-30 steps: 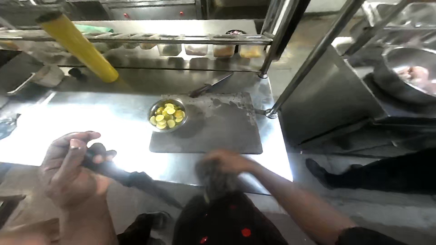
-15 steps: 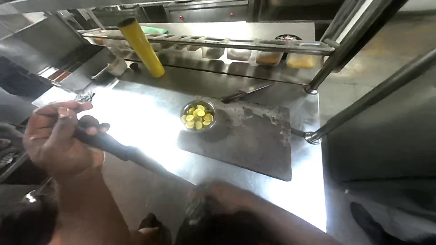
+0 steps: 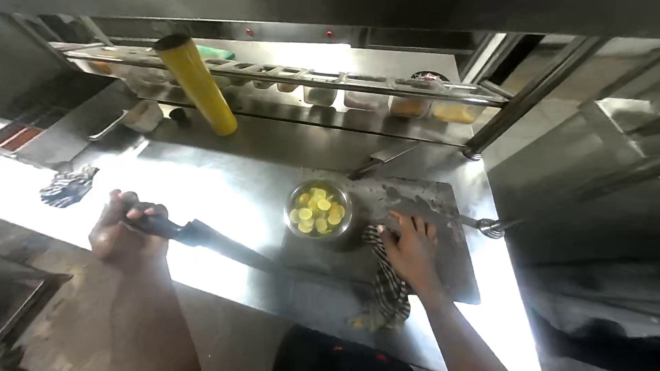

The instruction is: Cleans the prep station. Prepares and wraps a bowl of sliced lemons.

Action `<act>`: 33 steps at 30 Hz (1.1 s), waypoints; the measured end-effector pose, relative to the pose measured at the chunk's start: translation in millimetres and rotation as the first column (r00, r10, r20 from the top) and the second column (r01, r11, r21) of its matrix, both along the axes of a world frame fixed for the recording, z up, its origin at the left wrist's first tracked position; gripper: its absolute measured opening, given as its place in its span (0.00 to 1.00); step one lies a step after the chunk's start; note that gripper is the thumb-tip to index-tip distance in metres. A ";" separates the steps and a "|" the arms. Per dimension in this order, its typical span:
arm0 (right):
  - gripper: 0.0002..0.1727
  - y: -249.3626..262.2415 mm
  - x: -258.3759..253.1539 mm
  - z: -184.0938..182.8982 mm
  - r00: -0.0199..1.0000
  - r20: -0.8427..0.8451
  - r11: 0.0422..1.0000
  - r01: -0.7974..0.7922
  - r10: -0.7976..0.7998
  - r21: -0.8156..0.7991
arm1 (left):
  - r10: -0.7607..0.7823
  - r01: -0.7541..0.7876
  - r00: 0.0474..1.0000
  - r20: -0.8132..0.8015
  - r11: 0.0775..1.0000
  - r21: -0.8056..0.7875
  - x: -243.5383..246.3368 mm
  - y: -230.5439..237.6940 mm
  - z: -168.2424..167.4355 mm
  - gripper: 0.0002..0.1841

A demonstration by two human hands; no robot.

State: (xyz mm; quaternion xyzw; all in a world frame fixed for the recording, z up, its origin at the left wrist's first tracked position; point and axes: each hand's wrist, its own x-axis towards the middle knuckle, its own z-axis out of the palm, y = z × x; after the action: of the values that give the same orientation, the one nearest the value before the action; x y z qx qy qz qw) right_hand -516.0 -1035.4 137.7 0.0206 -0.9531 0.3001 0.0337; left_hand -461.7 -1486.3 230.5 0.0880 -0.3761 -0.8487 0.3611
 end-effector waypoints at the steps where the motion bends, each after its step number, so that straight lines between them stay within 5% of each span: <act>1: 0.30 -11.3 -2.4 4.9 1.000 0.013 0.997 0.004 -0.003 -0.082 | -0.042 0.043 0.999 -0.010 0.993 0.108 -1.9 -8.7 -17.7 0.23; 4: 0.32 -55.0 -19.8 16.2 0.918 0.384 0.936 0.042 0.102 -0.350 | -0.013 -0.024 0.996 0.092 0.921 0.389 -4.6 -8.8 -58.7 0.22; 7: 0.28 -87.4 -40.3 8.3 0.809 0.570 0.936 0.079 0.140 -0.342 | -0.030 -0.073 0.985 0.170 0.819 0.569 -1.1 -3.1 -91.7 0.24; 11: 0.19 -69.3 -63.8 -1.4 0.874 0.486 0.951 0.132 0.021 -0.279 | -0.054 -0.094 0.981 0.186 0.706 0.702 10.4 0.7 -115.4 0.25; 21: 0.20 -40.2 -69.8 -14.2 0.891 0.454 0.932 0.171 -0.008 -0.320 | -0.172 0.027 0.974 0.149 0.738 0.674 -14.5 27.5 -131.6 0.24; 28: 0.21 -62.7 -71.0 -9.6 0.918 0.336 0.718 0.088 0.211 -0.691 | -0.163 0.083 0.983 0.082 0.800 0.595 -11.1 10.5 -107.0 0.25; 33: 0.20 -131.6 -77.3 15.0 0.880 0.275 0.597 -0.013 0.388 -0.802 | -0.047 0.117 0.989 -0.139 0.824 0.554 27.3 -30.8 -93.9 0.30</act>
State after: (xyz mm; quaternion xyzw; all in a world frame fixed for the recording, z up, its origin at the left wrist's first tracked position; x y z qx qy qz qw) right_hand -593.2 -1167.0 152.7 0.0485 -0.7010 0.6820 -0.2026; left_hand -434.3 -1517.0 136.6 0.1230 -0.0918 -0.9402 0.3042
